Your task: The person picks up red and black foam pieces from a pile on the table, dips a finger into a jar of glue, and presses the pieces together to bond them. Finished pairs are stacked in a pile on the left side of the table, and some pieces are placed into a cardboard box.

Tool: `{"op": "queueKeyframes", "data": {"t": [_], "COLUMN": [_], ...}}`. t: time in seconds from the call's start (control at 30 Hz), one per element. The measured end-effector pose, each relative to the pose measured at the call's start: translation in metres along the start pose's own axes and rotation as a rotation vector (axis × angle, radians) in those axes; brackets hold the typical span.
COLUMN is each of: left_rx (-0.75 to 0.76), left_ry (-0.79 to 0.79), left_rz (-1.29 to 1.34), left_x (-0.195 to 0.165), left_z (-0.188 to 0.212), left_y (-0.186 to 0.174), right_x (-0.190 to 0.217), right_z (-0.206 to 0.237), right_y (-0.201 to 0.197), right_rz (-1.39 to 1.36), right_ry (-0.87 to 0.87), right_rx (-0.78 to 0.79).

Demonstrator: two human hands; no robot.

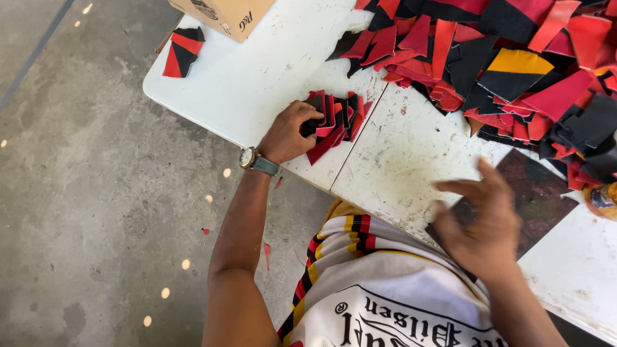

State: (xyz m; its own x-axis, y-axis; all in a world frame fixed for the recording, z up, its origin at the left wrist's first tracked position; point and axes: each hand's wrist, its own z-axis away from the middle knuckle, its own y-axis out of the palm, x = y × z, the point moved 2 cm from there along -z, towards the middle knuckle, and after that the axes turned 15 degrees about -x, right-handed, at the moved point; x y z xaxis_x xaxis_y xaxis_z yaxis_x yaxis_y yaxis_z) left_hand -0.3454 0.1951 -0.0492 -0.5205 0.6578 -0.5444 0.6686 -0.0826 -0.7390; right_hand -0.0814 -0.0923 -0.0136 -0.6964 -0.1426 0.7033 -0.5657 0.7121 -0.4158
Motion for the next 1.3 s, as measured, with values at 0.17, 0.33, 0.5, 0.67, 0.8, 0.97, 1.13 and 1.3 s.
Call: {"op": "queueKeyframes", "data": {"t": [0.17,0.33,0.5,0.67,0.8,0.97,1.13,1.3], "left_rx": [-0.014,-0.019,0.001,-0.037,-0.16,-0.191,-0.593,-0.52], "left_ry": [-0.038,-0.031,-0.219,-0.135,0.064,-0.22,0.021,-0.255], "left_rz": [0.082,0.159,0.319,0.244,0.197,0.113,-0.043,0.224], "left_x": [0.014,0.029,0.043,0.026,0.01,0.016,0.02,0.001], "left_z": [0.007,0.005,-0.002,-0.001,0.003,-0.004,-0.016,-0.019], "left_y": [0.008,0.007,0.0,-0.001,0.002,0.012,-0.034,-0.082], "right_x": [0.042,0.035,0.011,0.004,0.01,0.012,0.013,0.026], "right_z": [-0.049,-0.08,-0.08,-0.075,-0.075,-0.079,-0.077,-0.083], "right_y": [0.093,0.165,0.182,0.179,0.174,0.175,0.176,0.155], "right_rz": [-0.151,-0.081,-0.068,-0.07,-0.078,-0.044,-0.075,-0.156], "right_ry": [-0.126,-0.151,-0.171,-0.148,-0.172,-0.16,-0.169,-0.255], "right_rx": [0.333,0.491,0.519,0.526,0.516,0.523,0.512,0.269]}}
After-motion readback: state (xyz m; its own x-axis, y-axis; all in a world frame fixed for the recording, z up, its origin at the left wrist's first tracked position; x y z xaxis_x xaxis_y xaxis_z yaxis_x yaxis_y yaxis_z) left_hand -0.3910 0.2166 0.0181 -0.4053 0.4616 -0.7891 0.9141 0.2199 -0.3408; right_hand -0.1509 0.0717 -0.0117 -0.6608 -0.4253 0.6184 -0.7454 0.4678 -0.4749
